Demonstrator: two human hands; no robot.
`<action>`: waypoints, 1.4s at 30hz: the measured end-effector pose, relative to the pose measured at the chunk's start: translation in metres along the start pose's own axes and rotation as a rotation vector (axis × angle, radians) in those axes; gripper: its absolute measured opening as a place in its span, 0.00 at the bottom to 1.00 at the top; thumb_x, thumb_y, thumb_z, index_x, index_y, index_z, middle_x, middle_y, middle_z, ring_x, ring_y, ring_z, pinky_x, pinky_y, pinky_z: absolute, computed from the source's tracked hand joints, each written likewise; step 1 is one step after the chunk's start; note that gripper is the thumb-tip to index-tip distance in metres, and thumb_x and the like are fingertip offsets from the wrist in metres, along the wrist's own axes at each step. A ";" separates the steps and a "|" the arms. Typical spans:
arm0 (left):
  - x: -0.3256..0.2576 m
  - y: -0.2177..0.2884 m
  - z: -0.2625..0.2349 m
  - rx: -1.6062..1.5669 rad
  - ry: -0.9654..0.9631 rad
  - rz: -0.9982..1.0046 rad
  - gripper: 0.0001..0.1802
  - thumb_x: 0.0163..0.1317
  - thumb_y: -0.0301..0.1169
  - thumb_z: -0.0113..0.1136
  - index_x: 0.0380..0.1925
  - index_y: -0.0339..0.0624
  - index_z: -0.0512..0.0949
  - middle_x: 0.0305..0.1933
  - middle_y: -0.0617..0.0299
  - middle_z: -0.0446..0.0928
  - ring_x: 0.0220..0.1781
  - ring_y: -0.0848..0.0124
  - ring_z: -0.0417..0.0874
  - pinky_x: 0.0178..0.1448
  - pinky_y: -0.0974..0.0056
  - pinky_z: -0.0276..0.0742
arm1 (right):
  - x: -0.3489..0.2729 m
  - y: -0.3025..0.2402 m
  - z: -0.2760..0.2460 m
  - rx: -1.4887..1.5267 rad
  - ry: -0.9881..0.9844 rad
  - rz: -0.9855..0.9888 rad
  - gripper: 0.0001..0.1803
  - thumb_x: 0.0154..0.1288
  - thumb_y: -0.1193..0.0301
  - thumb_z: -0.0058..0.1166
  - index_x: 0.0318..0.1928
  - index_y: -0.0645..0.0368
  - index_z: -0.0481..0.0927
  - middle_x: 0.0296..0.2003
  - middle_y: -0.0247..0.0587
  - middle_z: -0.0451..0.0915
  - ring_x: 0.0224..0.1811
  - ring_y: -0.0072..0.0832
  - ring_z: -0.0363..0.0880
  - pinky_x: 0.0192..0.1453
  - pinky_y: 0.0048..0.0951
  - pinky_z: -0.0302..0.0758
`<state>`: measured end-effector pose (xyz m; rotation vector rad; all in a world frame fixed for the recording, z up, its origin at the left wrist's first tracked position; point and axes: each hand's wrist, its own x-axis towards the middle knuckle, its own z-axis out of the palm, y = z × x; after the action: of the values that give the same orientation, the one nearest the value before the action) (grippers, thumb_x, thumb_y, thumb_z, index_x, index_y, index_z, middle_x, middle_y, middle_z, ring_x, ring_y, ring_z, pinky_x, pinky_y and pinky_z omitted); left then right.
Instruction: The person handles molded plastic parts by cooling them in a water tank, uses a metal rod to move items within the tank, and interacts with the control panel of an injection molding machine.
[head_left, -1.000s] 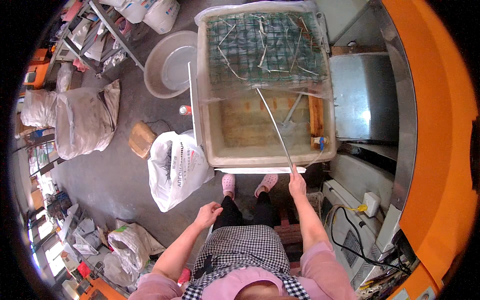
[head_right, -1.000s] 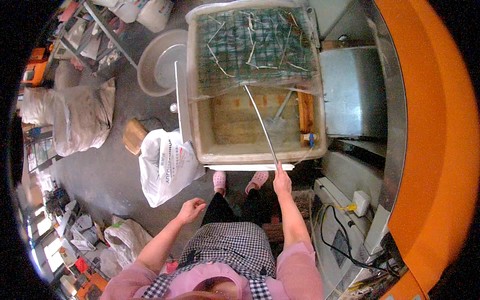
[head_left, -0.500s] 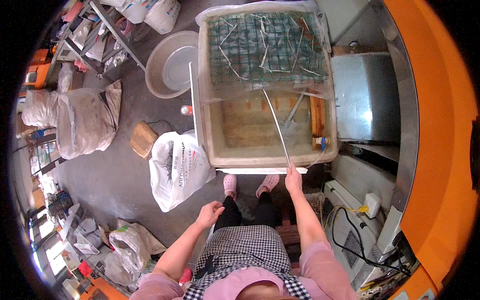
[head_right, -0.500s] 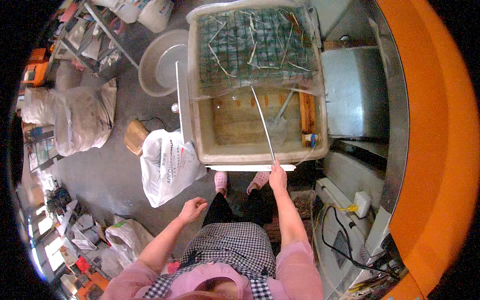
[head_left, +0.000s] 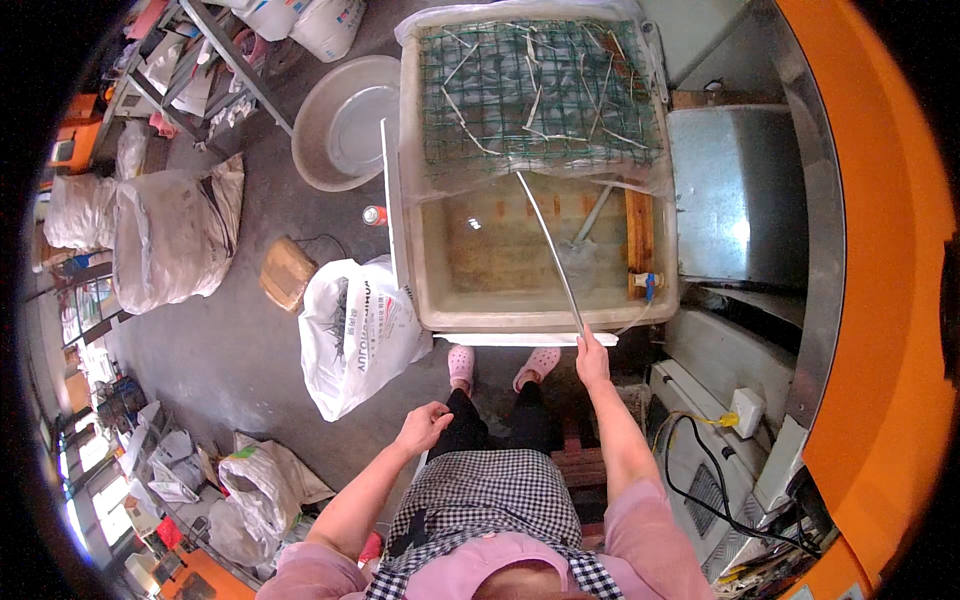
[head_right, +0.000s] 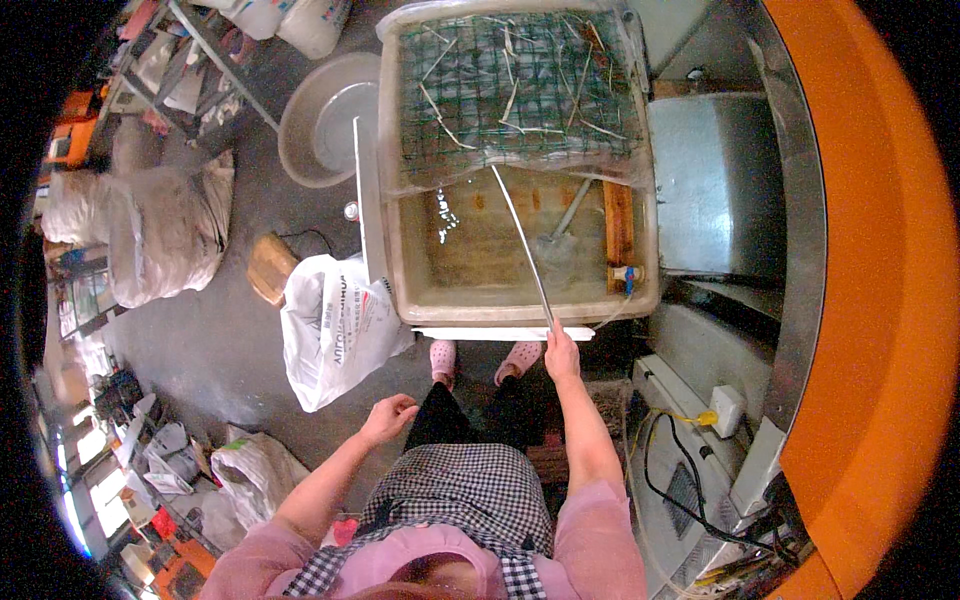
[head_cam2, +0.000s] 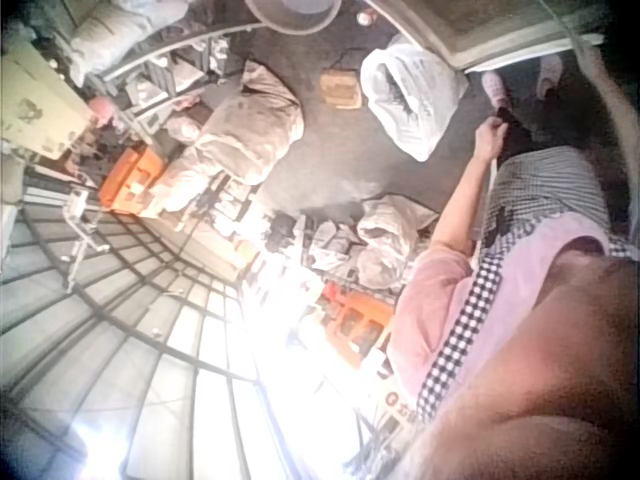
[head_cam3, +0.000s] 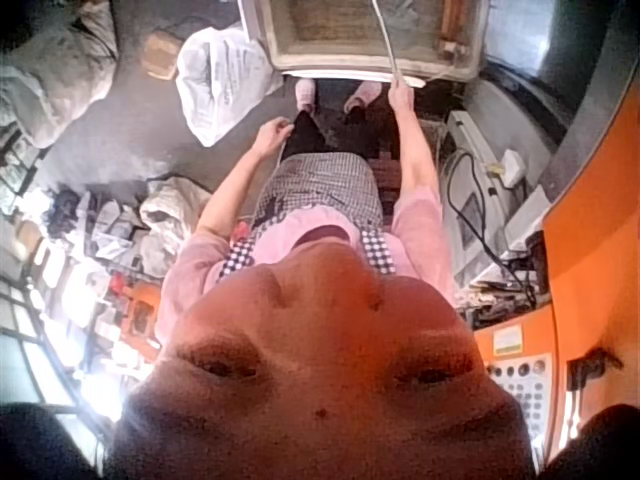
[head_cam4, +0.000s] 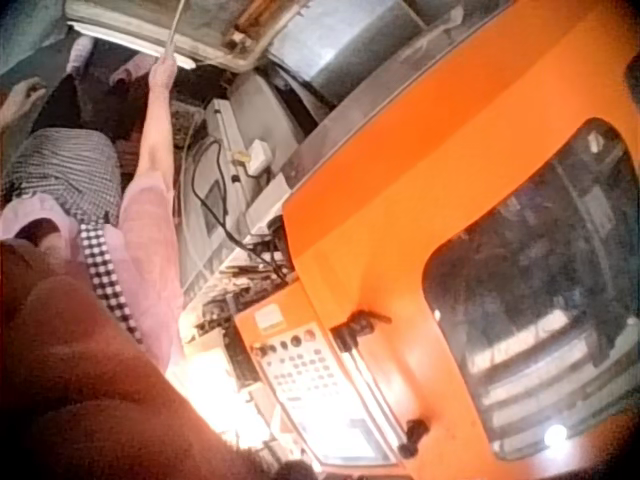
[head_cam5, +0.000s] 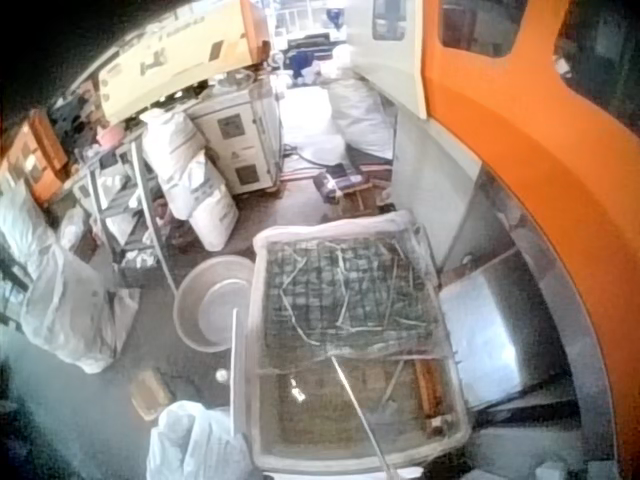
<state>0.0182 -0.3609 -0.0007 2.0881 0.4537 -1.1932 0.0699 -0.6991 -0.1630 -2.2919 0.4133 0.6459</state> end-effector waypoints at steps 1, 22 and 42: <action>0.000 -0.001 0.000 -0.001 0.004 0.003 0.16 0.55 0.37 0.56 0.38 0.37 0.75 0.30 0.50 0.78 0.34 0.61 0.80 0.41 0.62 0.74 | 0.006 -0.001 0.000 -0.051 -0.014 -0.003 0.23 0.65 0.66 0.39 0.60 0.55 0.60 0.40 0.57 0.74 0.43 0.49 0.71 0.46 0.42 0.68; 0.009 0.006 -0.007 -0.006 0.026 0.004 0.16 0.55 0.37 0.55 0.37 0.36 0.75 0.31 0.49 0.78 0.34 0.60 0.80 0.41 0.62 0.74 | 0.053 -0.045 -0.002 -0.047 0.138 0.098 0.21 0.63 0.67 0.41 0.57 0.56 0.65 0.34 0.61 0.75 0.39 0.53 0.72 0.42 0.45 0.68; 0.017 0.001 -0.008 0.031 -0.004 -0.008 0.16 0.55 0.37 0.55 0.38 0.37 0.75 0.32 0.49 0.78 0.35 0.60 0.80 0.41 0.62 0.74 | 0.046 -0.014 -0.003 0.047 0.118 0.129 0.22 0.62 0.66 0.42 0.57 0.54 0.65 0.32 0.62 0.74 0.38 0.54 0.72 0.43 0.45 0.67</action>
<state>0.0323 -0.3566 -0.0124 2.1121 0.4444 -1.2158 0.1150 -0.6961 -0.1789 -2.2795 0.6303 0.5587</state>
